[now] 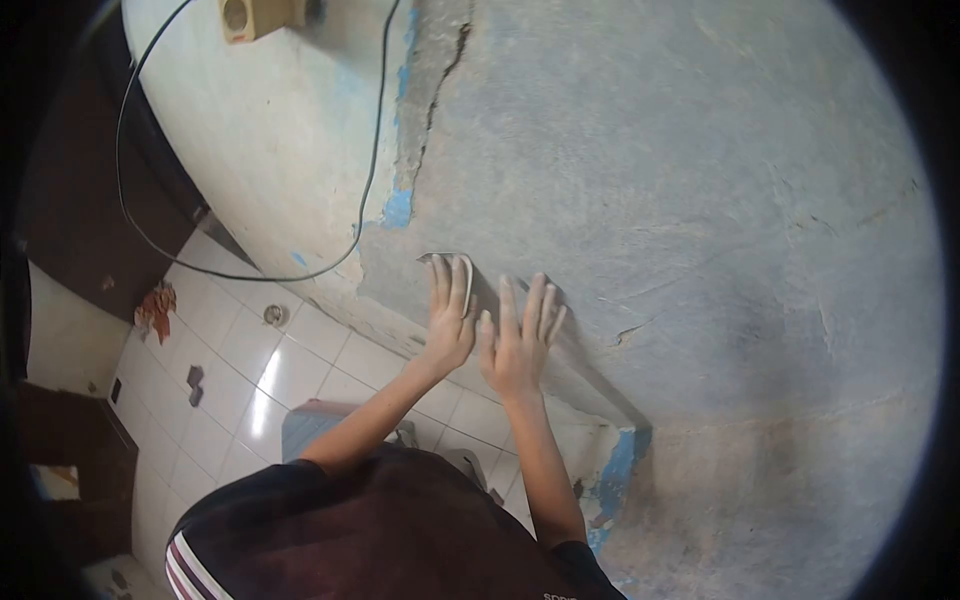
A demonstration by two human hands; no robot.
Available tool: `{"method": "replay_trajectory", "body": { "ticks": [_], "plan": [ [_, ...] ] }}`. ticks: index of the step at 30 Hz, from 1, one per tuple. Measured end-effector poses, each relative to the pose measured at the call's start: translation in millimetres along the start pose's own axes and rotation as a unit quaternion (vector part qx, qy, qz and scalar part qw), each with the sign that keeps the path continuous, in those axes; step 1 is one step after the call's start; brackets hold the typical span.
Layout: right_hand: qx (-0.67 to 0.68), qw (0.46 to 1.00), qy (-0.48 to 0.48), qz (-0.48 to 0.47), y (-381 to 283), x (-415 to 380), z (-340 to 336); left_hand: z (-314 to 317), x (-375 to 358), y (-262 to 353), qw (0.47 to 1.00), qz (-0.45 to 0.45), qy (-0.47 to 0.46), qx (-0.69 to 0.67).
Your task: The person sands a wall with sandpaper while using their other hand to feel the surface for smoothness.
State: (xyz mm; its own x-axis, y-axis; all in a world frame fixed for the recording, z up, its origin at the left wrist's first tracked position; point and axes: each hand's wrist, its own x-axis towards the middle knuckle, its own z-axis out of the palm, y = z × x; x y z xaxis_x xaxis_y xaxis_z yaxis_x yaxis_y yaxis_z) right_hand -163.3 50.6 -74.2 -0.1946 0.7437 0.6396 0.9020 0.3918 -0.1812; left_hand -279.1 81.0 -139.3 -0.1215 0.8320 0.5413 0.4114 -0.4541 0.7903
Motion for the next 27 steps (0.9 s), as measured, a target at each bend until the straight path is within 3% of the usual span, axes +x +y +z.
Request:
{"method": "replay_trajectory", "body": {
  "ticks": [1,2,5,7,9,13,16,21,27],
  "plan": [
    [0.001,1.000,-0.009,-0.008,-3,5,2,5,-1,3,0.998,0.021,0.037,-0.036],
    [-0.020,0.997,-0.050,-0.052,-6,13,4,9,-1,-4,0.992,0.095,-0.002,0.086],
    [-0.021,0.988,-0.088,-0.128,-4,31,8,17,-1,-26,0.999,0.015,0.043,-0.004],
    [-0.013,0.981,-0.028,-0.192,5,44,6,-6,17,-21,0.993,-0.029,0.096,-0.060],
    [-0.039,0.981,-0.004,-0.192,5,54,-2,-19,28,-21,0.972,-0.135,0.160,-0.106],
    [-0.071,0.974,0.056,-0.208,-3,76,3,6,14,-2,0.980,-0.119,0.106,-0.117],
    [-0.150,0.956,0.094,-0.232,5,78,23,-3,23,-19,0.976,-0.125,0.137,-0.113],
    [-0.145,0.955,0.113,-0.232,3,79,26,-33,43,-25,0.966,-0.162,0.173,-0.107],
    [-0.130,0.954,0.106,-0.249,7,77,22,-42,43,-32,0.977,-0.125,0.135,-0.106]
  ]
}}
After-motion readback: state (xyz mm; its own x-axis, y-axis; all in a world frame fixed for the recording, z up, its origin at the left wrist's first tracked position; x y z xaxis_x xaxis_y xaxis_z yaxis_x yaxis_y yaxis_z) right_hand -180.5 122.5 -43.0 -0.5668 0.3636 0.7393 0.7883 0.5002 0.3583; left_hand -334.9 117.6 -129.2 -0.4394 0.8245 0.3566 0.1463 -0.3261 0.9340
